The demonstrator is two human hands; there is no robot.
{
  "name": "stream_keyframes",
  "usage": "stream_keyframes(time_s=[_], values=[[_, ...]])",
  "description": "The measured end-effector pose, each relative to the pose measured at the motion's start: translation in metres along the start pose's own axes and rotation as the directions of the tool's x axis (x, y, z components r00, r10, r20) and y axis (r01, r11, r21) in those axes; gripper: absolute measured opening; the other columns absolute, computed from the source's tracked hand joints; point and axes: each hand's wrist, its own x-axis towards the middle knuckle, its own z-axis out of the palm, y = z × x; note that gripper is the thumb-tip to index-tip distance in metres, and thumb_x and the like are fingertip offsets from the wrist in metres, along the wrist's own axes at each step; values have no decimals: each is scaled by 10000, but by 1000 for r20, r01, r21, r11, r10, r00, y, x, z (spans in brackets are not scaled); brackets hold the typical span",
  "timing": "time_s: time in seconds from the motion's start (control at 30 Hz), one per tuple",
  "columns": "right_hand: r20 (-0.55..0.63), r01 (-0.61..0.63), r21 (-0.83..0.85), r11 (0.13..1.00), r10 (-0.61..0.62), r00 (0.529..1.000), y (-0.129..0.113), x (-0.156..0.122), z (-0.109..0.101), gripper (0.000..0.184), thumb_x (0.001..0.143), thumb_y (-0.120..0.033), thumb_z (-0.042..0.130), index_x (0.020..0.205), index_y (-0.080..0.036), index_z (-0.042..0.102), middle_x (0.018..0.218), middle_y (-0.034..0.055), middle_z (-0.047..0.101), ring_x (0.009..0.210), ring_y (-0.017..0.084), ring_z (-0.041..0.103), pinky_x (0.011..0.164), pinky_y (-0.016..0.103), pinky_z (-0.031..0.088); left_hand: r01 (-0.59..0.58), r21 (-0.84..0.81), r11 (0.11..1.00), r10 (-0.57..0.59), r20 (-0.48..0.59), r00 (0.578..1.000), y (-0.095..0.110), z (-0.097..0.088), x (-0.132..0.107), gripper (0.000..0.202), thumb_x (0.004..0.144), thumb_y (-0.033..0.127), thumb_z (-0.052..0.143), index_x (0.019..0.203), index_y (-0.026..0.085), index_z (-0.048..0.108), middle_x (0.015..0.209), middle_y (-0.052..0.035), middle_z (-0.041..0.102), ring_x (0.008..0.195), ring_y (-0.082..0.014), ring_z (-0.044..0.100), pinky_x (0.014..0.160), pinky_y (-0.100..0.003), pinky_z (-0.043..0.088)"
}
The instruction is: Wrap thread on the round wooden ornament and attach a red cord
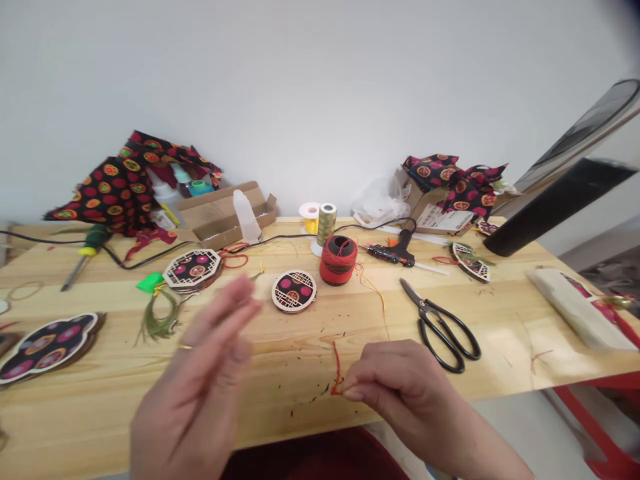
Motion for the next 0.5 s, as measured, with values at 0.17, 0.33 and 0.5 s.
stream_keyframes(time_s=[0.17, 0.33, 0.5], values=[[56, 78, -42, 996, -76, 996, -6, 6, 1, 145, 895, -144, 495, 811, -188, 605, 703, -17, 612, 649, 90, 538, 646, 195, 392, -166, 268, 949, -1, 529, 849, -15, 5, -10, 333, 830, 261, 572, 1147, 309, 663, 1174, -28, 676, 1066, -240, 611, 910, -265, 454], [103, 42, -102, 994, -32, 994, -1, 9, 2, 162, 896, -133, 474, 794, -186, 588, 726, -16, 601, 649, 91, 519, 627, 198, 373, -336, 298, 894, 26, 713, 701, -25, 6, -7, 405, 831, 156, 551, 1192, 335, 596, 1051, 3, 723, 909, -190, 670, 769, -229, 506], [112, -14, -124, 992, 28, 993, 2, 10, 7, 135, 887, -129, 488, 816, -196, 581, 713, -31, 588, 642, 77, 513, 611, 177, 354, -464, 331, 822, 64, 755, 653, -30, 6, -4, 362, 862, 115, 482, 1157, 309, 561, 906, 34, 717, 829, -132, 668, 743, -188, 492]])
